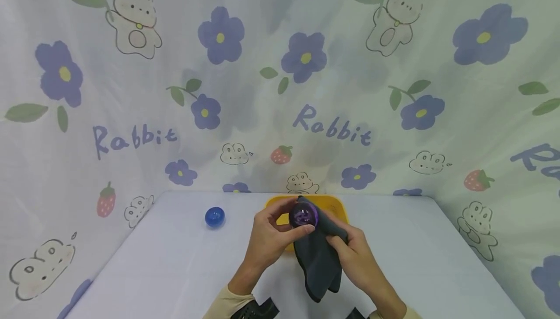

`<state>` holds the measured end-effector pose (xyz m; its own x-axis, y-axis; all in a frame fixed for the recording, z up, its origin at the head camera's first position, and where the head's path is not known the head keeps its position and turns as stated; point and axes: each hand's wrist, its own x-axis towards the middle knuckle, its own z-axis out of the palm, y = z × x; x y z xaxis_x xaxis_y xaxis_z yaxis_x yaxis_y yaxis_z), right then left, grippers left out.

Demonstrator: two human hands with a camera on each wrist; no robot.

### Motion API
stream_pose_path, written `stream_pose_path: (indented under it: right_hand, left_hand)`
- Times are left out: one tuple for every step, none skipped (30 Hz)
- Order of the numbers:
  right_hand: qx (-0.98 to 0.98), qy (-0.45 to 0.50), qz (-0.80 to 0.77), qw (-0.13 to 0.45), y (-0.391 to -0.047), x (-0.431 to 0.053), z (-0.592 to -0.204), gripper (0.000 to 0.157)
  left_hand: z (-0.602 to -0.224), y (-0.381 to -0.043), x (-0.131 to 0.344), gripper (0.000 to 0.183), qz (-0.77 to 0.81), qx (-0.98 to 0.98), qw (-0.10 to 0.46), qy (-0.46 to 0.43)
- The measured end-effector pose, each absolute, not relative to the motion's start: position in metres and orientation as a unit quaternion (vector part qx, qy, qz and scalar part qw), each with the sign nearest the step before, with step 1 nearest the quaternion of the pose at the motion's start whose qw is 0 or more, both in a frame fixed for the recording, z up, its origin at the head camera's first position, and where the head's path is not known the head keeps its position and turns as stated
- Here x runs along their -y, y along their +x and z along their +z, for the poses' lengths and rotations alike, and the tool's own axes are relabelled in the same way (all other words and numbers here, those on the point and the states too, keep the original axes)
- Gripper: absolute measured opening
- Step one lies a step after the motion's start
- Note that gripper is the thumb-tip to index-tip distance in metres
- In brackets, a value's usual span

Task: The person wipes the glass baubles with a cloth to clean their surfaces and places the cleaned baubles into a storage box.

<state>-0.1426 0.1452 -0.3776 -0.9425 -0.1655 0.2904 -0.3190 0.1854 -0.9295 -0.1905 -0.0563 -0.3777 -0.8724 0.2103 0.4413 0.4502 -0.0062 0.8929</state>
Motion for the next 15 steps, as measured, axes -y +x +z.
stream_pose_path:
  right_hand:
    - [0.769,0.152,0.617,0.067,-0.1422,-0.1449,-0.3773,0.052]
    - [0.771,0.146,0.616,0.071,-0.1417,-0.1446,-0.377,0.052]
    - [0.771,0.137,0.617,0.072,-0.1409,-0.1444,-0.3765,0.052]
    - [0.772,0.129,0.618,0.072,-0.1402,-0.1441,-0.3761,0.052]
    - [0.774,0.121,0.618,0.071,-0.1392,-0.1438,-0.3755,0.053]
    - [0.775,0.113,0.618,0.07,-0.1383,-0.1433,-0.3749,0.053]
    - [0.775,0.106,0.619,0.068,-0.1374,-0.1425,-0.3742,0.053]
    - [0.777,0.1,0.619,0.067,-0.1364,-0.1419,-0.3737,0.053]
    - [0.778,0.096,0.617,0.068,-0.1356,-0.1412,-0.3732,0.053]
    - [0.78,0.092,0.615,0.07,-0.1348,-0.1405,-0.3729,0.054]
    - [0.781,0.09,0.613,0.074,-0.1341,-0.1398,-0.3726,0.054]
    - [0.782,0.091,0.611,0.079,-0.1335,-0.1391,-0.3726,0.054]
    - [0.783,0.094,0.609,0.084,-0.1332,-0.1386,-0.3727,0.055]
    - [0.785,0.099,0.605,0.091,-0.133,-0.1382,-0.373,0.056]
    - [0.785,0.108,0.602,0.098,-0.1329,-0.1379,-0.3735,0.057]
  left_hand:
    - [-0.3784,-0.1912,0.0562,0.059,-0.665,0.704,0.089,-0.233]
    - [-0.3794,-0.1918,0.0562,0.06,-0.659,0.711,0.09,-0.229]
    - [-0.3804,-0.1923,0.0563,0.06,-0.652,0.719,0.092,-0.224]
    - [-0.3813,-0.1924,0.0566,0.059,-0.643,0.728,0.093,-0.218]
    - [-0.3822,-0.1926,0.0569,0.057,-0.636,0.736,0.094,-0.212]
    - [-0.3828,-0.1925,0.0573,0.056,-0.629,0.743,0.095,-0.205]
    - [-0.3833,-0.1925,0.0577,0.055,-0.624,0.75,0.094,-0.2]
    - [-0.3836,-0.1926,0.058,0.054,-0.62,0.755,0.092,-0.194]
    - [-0.3836,-0.1927,0.0583,0.053,-0.618,0.758,0.089,-0.191]
    - [-0.3836,-0.1928,0.0584,0.052,-0.616,0.76,0.084,-0.189]
    - [-0.3835,-0.1931,0.0585,0.051,-0.615,0.762,0.08,-0.188]
    - [-0.3833,-0.1933,0.0585,0.049,-0.614,0.763,0.076,-0.188]
    - [-0.3832,-0.1935,0.0585,0.048,-0.612,0.765,0.071,-0.188]
    - [-0.3831,-0.1937,0.0585,0.046,-0.611,0.766,0.067,-0.19]
    - [-0.383,-0.1938,0.0585,0.045,-0.611,0.766,0.062,-0.192]
